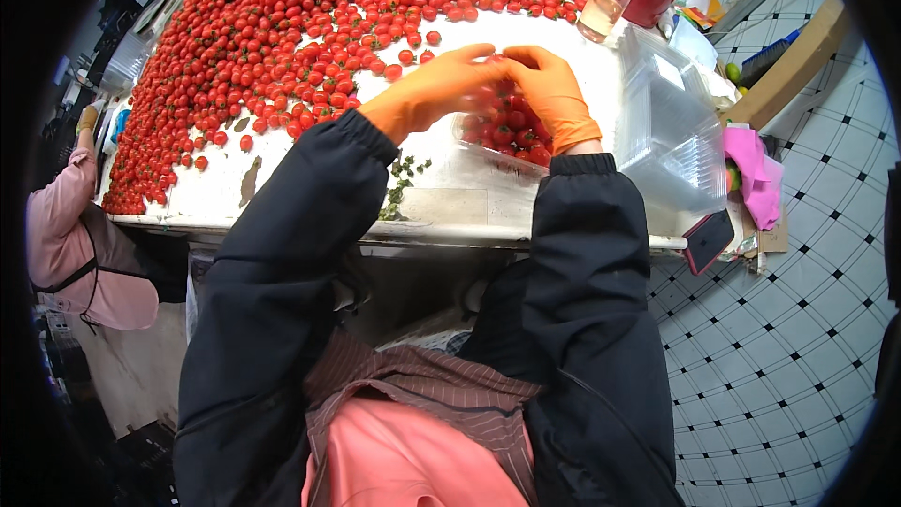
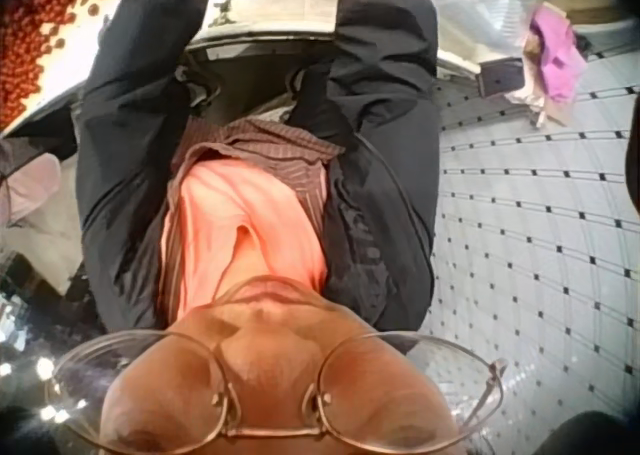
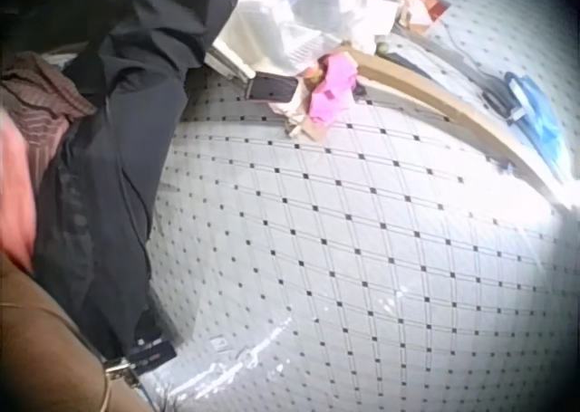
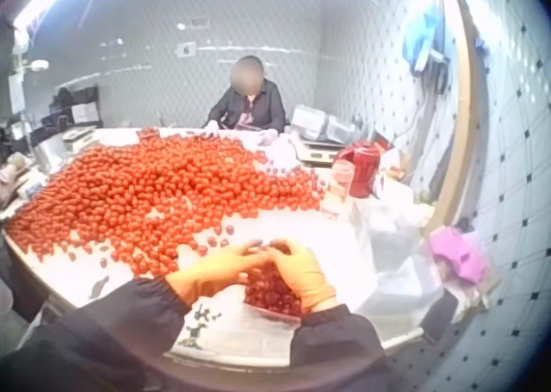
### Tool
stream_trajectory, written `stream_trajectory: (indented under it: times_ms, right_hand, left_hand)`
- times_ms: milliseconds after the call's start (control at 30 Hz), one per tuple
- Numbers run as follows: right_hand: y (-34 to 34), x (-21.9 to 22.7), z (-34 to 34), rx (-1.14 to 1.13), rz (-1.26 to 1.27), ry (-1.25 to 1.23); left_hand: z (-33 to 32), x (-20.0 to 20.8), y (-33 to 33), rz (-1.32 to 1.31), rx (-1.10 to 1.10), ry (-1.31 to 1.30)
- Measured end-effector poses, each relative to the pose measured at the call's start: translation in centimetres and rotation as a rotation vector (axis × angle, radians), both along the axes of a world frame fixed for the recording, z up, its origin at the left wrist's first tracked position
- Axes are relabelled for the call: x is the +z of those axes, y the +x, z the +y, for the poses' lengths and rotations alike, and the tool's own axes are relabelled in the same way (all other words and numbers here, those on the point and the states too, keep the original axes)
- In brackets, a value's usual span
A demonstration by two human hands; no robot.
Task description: The person sorts cherry tomatoes on a large table, picking them by hand and placing them into clear plastic containers. The person also removes green stems and debris from the tomatoes during the process.
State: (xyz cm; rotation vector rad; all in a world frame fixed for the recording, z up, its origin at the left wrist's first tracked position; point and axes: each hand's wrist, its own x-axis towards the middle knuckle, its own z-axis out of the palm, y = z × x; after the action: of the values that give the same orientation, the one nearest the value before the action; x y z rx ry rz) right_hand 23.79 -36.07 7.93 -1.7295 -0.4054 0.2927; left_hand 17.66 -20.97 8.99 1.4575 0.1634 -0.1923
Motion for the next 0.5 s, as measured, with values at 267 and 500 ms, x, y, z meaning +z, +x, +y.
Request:
stream_trajectory:
  times_ms: [267,500]
  right_hand:
    - [3.2,-1.6,-3.8,-0.232,-0.362,-0.415]
    - [3.6,-1.4,-4.1,-0.264,-0.372,-0.254]
  left_hand:
    - [-1.6,-1.6,-0.1,-0.246,-0.203,1.369]
    - [-2.8,-3.7,0.4,-0.481,-0.109,1.607]
